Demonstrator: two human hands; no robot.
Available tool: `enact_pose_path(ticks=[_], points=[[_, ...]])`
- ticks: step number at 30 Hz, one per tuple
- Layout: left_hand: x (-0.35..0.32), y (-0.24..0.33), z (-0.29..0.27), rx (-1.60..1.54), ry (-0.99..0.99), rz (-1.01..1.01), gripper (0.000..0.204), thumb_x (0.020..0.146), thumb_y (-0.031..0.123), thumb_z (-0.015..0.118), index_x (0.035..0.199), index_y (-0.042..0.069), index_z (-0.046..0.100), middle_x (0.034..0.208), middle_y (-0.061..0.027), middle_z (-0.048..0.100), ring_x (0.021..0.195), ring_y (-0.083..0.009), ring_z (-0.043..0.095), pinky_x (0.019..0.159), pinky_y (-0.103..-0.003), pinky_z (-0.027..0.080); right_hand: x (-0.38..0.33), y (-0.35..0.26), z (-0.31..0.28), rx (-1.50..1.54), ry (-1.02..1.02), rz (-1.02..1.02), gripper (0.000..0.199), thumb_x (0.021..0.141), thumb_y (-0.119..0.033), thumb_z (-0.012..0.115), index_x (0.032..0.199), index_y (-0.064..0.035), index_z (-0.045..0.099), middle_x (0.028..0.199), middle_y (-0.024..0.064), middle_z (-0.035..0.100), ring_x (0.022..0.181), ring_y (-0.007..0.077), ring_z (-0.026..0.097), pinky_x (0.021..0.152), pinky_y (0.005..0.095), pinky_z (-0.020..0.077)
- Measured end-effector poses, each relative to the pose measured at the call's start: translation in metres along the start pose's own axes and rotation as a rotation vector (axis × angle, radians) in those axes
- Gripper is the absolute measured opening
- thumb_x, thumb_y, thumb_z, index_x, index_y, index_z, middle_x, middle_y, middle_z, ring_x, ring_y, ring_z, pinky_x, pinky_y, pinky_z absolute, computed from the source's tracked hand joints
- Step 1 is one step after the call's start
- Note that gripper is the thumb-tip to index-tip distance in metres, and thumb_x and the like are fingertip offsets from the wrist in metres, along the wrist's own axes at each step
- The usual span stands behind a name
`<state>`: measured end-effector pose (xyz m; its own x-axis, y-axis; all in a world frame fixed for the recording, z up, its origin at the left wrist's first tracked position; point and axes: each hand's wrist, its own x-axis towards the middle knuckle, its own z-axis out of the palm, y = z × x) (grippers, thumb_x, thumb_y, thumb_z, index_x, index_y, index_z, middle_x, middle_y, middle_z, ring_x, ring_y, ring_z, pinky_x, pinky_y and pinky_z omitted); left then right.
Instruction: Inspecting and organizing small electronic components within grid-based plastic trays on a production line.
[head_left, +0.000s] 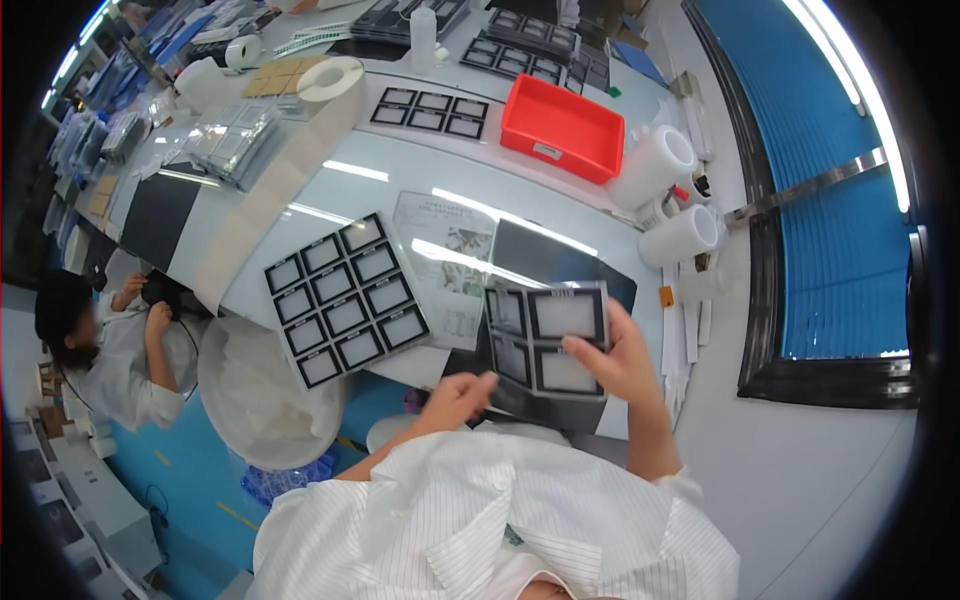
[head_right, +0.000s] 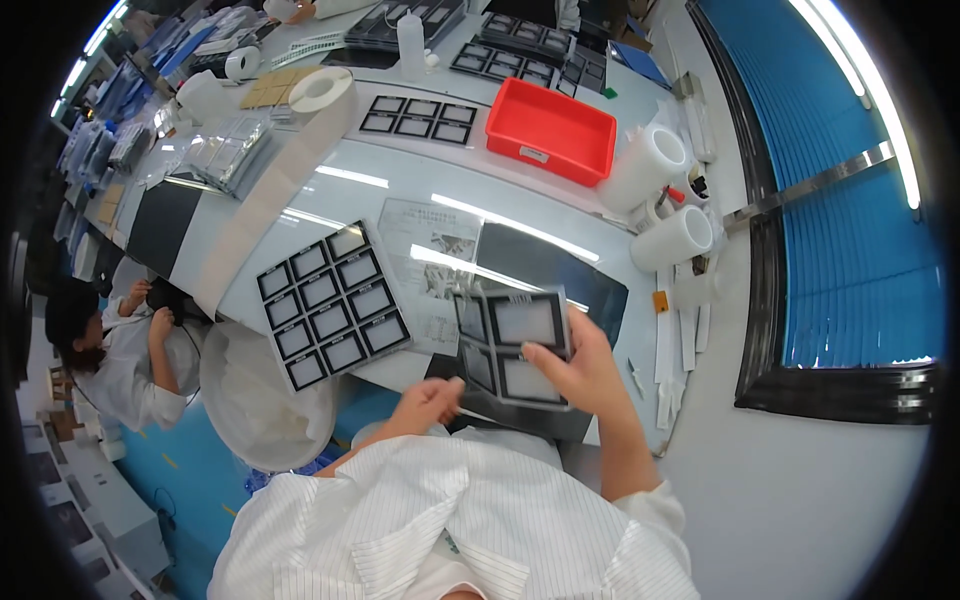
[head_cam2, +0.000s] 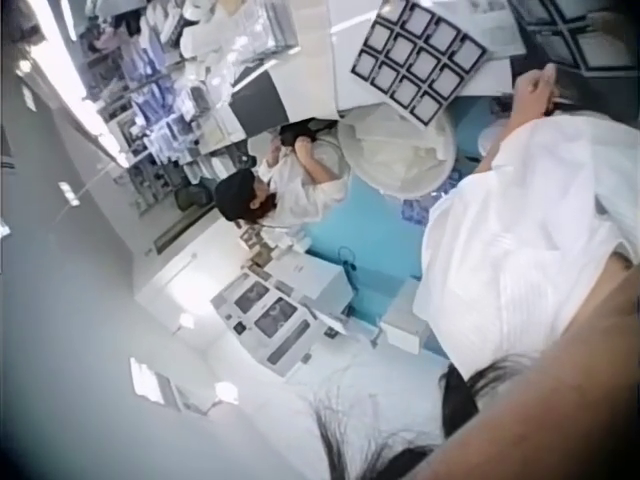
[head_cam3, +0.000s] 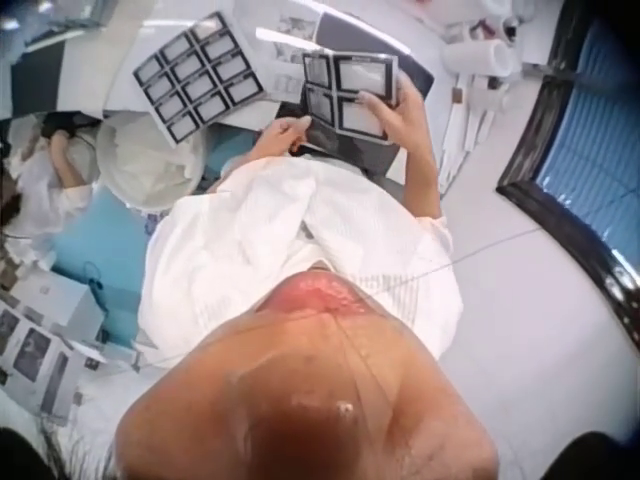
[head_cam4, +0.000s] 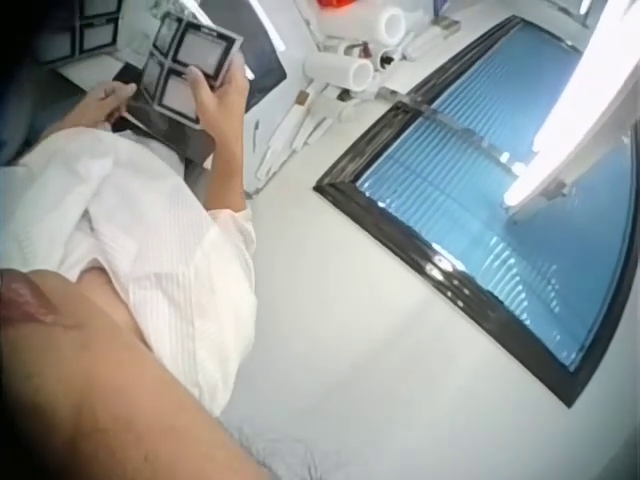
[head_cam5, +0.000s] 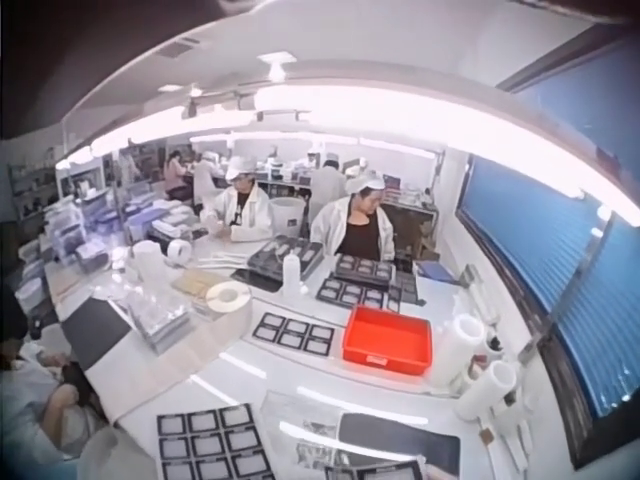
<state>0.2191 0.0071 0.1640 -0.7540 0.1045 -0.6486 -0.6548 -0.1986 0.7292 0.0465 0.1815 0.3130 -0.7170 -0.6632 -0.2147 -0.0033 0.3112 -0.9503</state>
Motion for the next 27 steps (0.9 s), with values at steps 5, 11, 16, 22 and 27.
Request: enact_pose_path(ticks=[5,11,16,22,27], points=[[0.06,0.064,-0.008,-1.264,-0.509,0.326,0.067,0.092,0.062,0.038,0.118,0.001,0.05,0.122,-0.0186,0.056,0.108,-0.0332,0.056,0.093,-0.042,0.044,0.093,-0.052,-0.012,0.057,-0.056,-0.247,0.045,0.08,-0.008,0.071,0.119,0.0006,0.051,0.106,0.0052,0.062,0.094,0.0091,0.058,0.084,0.0251,0.0472],[0.167,0.155,-0.161,-1.365,0.193,0.66,0.014,0.09,0.018,0.063,0.093,0.005,0.059,0.088,-0.0061,0.064,0.081,-0.0182,0.063,0.078,-0.03,0.053,0.26,-0.018,-0.035,0.052,0.036,-0.423,0.048,0.08,-0.012,0.072,0.12,-0.0001,0.049,0.109,0.0083,0.061,0.099,0.0149,0.059,0.088,0.0302,0.0475],[0.25,0.229,-0.274,-0.995,0.529,0.707,0.012,0.087,0.005,0.065,0.092,0.005,0.054,0.086,-0.0048,0.061,0.078,-0.0163,0.062,0.076,-0.032,0.055,0.431,0.07,-0.028,-0.166,0.293,-0.404,0.049,0.074,-0.016,0.075,0.112,0.0018,0.05,0.106,0.0166,0.061,0.1,0.0261,0.06,0.086,0.035,0.046],[0.299,0.281,-0.351,-0.883,0.858,0.621,0.019,0.082,-0.003,0.066,0.09,0.003,0.05,0.08,-0.0067,0.056,0.069,-0.0167,0.057,0.067,-0.034,0.054,0.519,0.08,0.004,-0.065,0.432,-0.164,0.051,0.071,-0.017,0.078,0.11,0.0047,0.052,0.103,0.0173,0.061,0.094,0.0254,0.061,0.079,0.0356,0.049],[0.289,0.254,-0.38,-1.282,0.789,0.495,0.018,0.088,0.011,0.064,0.094,0.004,0.048,0.079,-0.0051,0.054,0.067,-0.0182,0.055,0.065,-0.03,0.05,0.514,0.016,0.045,0.342,0.219,0.038,0.046,0.071,-0.007,0.077,0.108,0.0058,0.052,0.1,0.0165,0.063,0.085,0.025,0.064,0.072,0.0369,0.0538]])
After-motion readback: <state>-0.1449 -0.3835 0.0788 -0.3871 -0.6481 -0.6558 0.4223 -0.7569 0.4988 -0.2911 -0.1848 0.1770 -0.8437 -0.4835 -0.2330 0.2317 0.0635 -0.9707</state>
